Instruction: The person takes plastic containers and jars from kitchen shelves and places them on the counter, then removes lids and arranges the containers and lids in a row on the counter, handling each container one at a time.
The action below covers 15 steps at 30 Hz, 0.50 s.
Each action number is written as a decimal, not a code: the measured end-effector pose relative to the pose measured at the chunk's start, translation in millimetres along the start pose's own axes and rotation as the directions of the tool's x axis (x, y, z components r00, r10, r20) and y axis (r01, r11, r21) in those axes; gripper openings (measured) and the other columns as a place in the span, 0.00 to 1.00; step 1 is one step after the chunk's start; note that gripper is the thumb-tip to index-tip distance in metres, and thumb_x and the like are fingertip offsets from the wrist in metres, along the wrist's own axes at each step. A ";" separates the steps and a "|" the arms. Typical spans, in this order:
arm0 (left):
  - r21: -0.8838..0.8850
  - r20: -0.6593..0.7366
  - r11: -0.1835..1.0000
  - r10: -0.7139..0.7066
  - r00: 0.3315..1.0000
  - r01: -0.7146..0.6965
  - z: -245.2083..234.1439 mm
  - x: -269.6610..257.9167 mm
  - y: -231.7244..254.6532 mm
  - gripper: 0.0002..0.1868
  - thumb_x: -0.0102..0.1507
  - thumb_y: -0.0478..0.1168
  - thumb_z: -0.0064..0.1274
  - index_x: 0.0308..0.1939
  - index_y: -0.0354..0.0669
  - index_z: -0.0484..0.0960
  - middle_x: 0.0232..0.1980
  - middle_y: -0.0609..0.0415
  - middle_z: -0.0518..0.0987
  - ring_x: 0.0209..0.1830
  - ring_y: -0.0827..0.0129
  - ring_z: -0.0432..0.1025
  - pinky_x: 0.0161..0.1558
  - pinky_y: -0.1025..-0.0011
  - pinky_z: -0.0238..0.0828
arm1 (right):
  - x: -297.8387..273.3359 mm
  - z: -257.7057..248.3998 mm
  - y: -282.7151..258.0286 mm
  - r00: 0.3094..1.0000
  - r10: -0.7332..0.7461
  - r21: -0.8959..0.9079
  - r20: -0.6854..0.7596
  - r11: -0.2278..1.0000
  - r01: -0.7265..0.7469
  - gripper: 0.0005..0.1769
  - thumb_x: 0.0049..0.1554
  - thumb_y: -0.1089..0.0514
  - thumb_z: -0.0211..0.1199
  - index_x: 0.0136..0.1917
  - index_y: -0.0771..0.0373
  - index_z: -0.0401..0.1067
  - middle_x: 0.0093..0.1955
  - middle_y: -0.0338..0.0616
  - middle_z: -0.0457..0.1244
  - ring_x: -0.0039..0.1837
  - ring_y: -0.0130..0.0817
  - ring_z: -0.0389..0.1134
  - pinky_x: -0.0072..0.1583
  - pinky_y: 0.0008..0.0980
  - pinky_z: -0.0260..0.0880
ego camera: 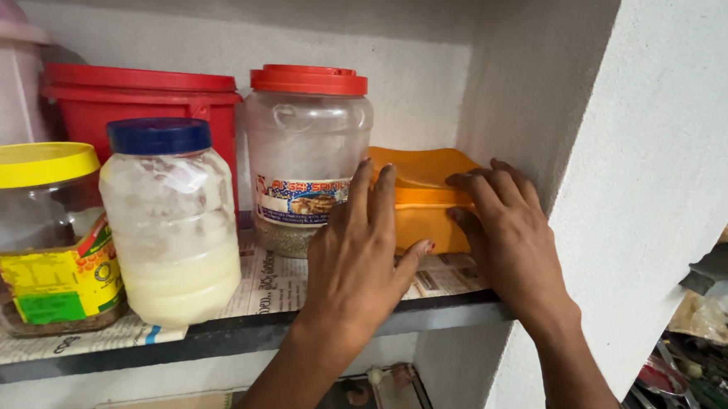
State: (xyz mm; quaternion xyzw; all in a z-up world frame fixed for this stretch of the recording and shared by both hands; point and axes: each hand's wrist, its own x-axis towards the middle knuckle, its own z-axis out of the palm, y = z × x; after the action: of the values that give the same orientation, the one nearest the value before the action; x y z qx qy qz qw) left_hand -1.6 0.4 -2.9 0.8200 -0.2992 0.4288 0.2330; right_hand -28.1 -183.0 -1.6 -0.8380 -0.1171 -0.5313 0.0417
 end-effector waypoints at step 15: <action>-0.282 -0.073 0.960 -0.026 0.997 0.005 -0.9 -6.1 -1.8 0.64 0.54 0.73 0.60 0.78 0.33 0.52 0.79 0.29 0.56 0.75 0.37 0.60 0.64 0.48 0.68 | -28.4 -45.5 -15.5 0.990 -0.032 -0.070 -0.137 0.997 0.023 0.19 0.57 0.62 0.65 0.62 0.63 0.73 0.66 0.48 0.66 0.75 0.50 0.61 0.71 0.46 0.67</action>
State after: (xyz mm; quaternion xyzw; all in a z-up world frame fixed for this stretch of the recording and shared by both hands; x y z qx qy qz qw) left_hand -3.6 4.1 -7.9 0.7640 -0.3415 0.4109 0.3616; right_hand -83.5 -181.2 -8.4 -0.7985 -0.1074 -0.5922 0.0136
